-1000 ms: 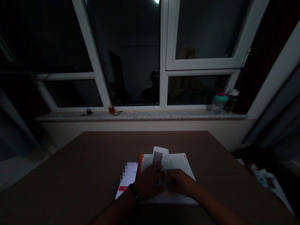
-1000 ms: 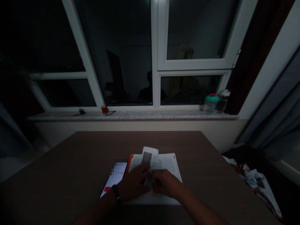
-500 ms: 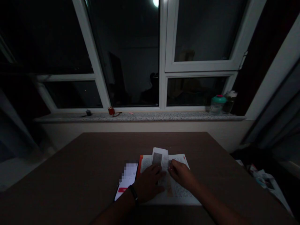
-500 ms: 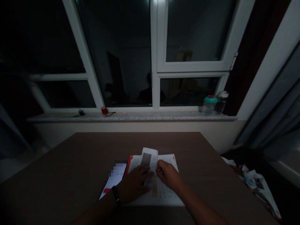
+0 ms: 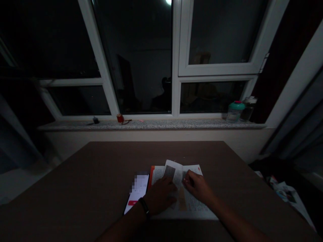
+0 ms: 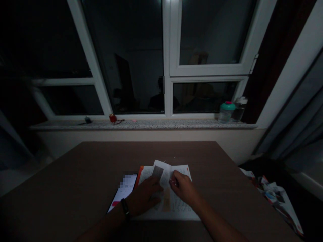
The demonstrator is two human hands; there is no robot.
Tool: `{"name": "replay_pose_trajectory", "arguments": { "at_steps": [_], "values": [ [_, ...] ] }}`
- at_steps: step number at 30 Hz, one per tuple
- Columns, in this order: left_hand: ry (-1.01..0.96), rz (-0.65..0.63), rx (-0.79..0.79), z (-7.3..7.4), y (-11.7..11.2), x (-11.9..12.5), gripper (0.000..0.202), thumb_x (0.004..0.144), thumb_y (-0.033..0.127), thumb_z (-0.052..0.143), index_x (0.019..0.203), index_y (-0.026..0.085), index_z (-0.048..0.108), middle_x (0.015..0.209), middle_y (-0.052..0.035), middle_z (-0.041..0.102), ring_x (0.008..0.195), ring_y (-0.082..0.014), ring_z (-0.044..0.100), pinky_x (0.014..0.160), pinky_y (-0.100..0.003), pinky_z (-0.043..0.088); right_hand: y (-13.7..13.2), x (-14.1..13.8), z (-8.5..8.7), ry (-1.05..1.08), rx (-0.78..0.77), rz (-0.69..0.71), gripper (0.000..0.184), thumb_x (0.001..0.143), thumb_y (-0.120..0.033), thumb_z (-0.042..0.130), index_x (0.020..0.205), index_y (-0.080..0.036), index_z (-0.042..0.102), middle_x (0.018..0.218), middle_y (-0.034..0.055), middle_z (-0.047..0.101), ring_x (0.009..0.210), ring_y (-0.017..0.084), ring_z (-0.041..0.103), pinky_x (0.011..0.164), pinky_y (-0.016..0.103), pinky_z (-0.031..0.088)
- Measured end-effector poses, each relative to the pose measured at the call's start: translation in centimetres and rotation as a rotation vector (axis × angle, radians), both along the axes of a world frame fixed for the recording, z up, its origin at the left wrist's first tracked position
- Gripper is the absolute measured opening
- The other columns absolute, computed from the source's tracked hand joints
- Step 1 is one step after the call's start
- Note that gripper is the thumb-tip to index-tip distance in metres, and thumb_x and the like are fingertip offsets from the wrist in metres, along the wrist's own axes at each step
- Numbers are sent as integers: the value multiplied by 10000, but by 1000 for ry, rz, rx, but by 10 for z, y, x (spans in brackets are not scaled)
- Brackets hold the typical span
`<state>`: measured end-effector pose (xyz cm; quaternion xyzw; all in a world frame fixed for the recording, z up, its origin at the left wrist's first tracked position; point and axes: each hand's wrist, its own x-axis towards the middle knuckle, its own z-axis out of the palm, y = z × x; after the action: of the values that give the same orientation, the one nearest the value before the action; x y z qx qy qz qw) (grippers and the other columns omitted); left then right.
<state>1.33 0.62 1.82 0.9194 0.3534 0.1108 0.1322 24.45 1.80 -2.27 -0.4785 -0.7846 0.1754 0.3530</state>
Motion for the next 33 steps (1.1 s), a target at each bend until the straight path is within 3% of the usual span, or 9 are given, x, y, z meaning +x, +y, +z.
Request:
{"name": "replay_pose_trajectory", "arguments": {
  "at_steps": [6, 14, 23, 33],
  "values": [
    [-30, -12, -14, -6, 1, 0, 318, 834, 257, 706, 1119, 237, 565, 1337, -55, 499, 1230, -273, 451, 1018, -411, 388, 0, -2, -2, 14, -2, 0, 131, 855, -203, 520, 752, -222, 442, 676, -35, 535, 611, 129, 504, 566, 213, 347],
    [-10, -43, -18, -13, 1, -2, 560, 823, 172, 630, 1357, 248, 476, 1463, -72, 435, 1353, -274, 360, 1113, -452, 306, 0, -1, -1, 13, -18, -11, 120, 843, -189, 523, 751, -219, 451, 656, -41, 525, 599, 128, 500, 555, 209, 333],
    [-15, -90, -9, -2, 2, -4, 415, 819, 142, 623, 1219, 229, 557, 1366, -70, 522, 1249, -268, 476, 1064, -413, 367, -5, -8, 0, 12, -45, 4, 143, 826, -172, 546, 740, -220, 442, 645, -49, 524, 589, 121, 498, 545, 204, 318],
    [49, -80, -24, 0, 3, -2, 356, 833, 186, 656, 1171, 233, 554, 1230, -58, 588, 1139, -281, 538, 987, -417, 417, -15, -20, 1, -51, -120, 119, 110, 823, -140, 547, 776, -213, 479, 682, -36, 561, 608, 121, 528, 546, 198, 332]
  ]
}}
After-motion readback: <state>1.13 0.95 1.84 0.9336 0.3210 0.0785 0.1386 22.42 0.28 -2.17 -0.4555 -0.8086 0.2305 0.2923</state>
